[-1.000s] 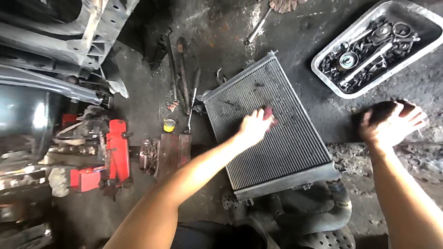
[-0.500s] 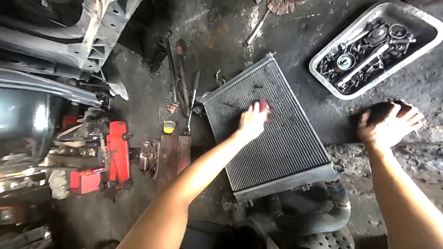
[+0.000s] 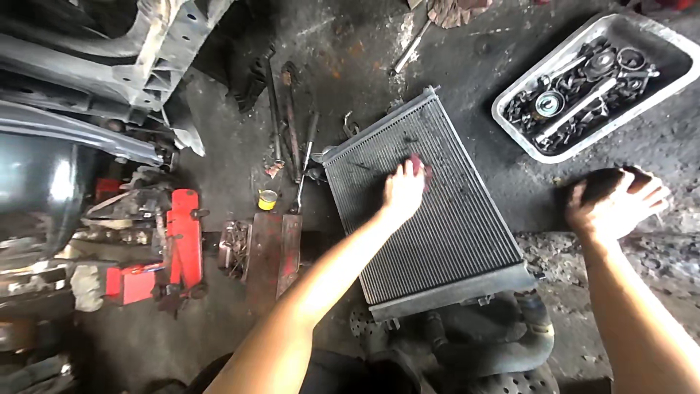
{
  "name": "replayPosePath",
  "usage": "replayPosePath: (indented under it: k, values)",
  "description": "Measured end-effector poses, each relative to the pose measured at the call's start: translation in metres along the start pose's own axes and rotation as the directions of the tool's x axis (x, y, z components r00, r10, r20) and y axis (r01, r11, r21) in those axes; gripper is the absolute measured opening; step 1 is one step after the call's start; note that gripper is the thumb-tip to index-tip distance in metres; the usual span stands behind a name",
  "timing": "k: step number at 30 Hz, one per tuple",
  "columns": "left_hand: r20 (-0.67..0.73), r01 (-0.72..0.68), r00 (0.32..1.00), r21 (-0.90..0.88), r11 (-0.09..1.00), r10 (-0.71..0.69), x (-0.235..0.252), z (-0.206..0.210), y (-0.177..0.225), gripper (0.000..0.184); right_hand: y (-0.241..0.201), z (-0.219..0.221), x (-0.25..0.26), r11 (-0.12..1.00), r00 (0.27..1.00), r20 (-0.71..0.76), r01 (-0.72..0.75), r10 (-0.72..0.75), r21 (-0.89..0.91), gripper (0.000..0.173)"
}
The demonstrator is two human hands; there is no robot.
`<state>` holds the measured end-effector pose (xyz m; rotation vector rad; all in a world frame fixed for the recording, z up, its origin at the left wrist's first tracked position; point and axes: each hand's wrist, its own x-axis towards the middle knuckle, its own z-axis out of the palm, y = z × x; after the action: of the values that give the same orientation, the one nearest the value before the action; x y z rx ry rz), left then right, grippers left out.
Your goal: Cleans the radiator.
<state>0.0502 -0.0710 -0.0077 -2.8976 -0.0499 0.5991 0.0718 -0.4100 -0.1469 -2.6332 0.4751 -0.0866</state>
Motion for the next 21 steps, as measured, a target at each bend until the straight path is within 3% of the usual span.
replayPosePath:
  k: [2,4,5,7,9,11,13,15,18,21]
  values:
    - [0.139,-0.148,0.978,-0.064,0.987,0.155,-0.049,0.009,0.021,0.052,0.000,0.000,0.000,1.000,1.000,0.012,-0.005,0.005,-0.002,0.074]
    - [0.313,-0.315,0.889,-0.110,0.943,0.334,-0.088,0.008,0.032,0.053,0.000,-0.001,0.000,1.000,1.000,0.016,-0.004,0.004,-0.001,0.075]
    - [0.324,-0.381,0.860,-0.102,0.919,0.393,-0.095,0.007,0.031,0.053,0.000,-0.002,0.000,1.000,1.000,0.011,0.001,-0.001,0.004,0.075]
    - [0.265,-0.417,0.869,-0.061,0.907,0.417,-0.081,0.006,0.021,0.051,0.002,-0.001,0.000,1.000,1.000,0.000,0.017,-0.017,0.012,0.073]
    - [0.141,-0.320,0.938,0.006,0.947,0.316,-0.045,0.006,0.005,0.046,0.003,-0.001,0.000,1.000,1.000,0.000,0.028,-0.028,0.012,0.073]
    - [0.033,-0.105,0.994,0.056,0.993,0.104,0.001,0.001,-0.012,0.045,0.002,0.000,-0.001,1.000,1.000,-0.008,0.027,-0.027,0.005,0.072]
    - [0.008,0.133,0.991,0.077,0.988,-0.134,0.038,-0.006,-0.024,0.048,0.002,0.000,0.000,1.000,1.000,-0.008,0.017,-0.017,-0.005,0.070]
    - [0.000,0.196,0.981,0.043,0.980,-0.196,0.040,-0.008,-0.017,0.047,0.001,-0.001,0.001,1.000,1.000,0.001,0.004,-0.004,-0.009,0.070]
    - [0.062,-0.005,0.998,-0.043,0.999,0.007,-0.027,0.007,0.021,0.046,0.001,-0.001,0.001,1.000,1.000,0.010,0.000,0.000,-0.005,0.071]
    - [0.257,-0.326,0.899,-0.147,0.934,0.355,-0.108,0.017,0.053,0.049,0.001,-0.002,0.000,1.000,1.000,-0.006,0.016,-0.016,0.011,0.070]
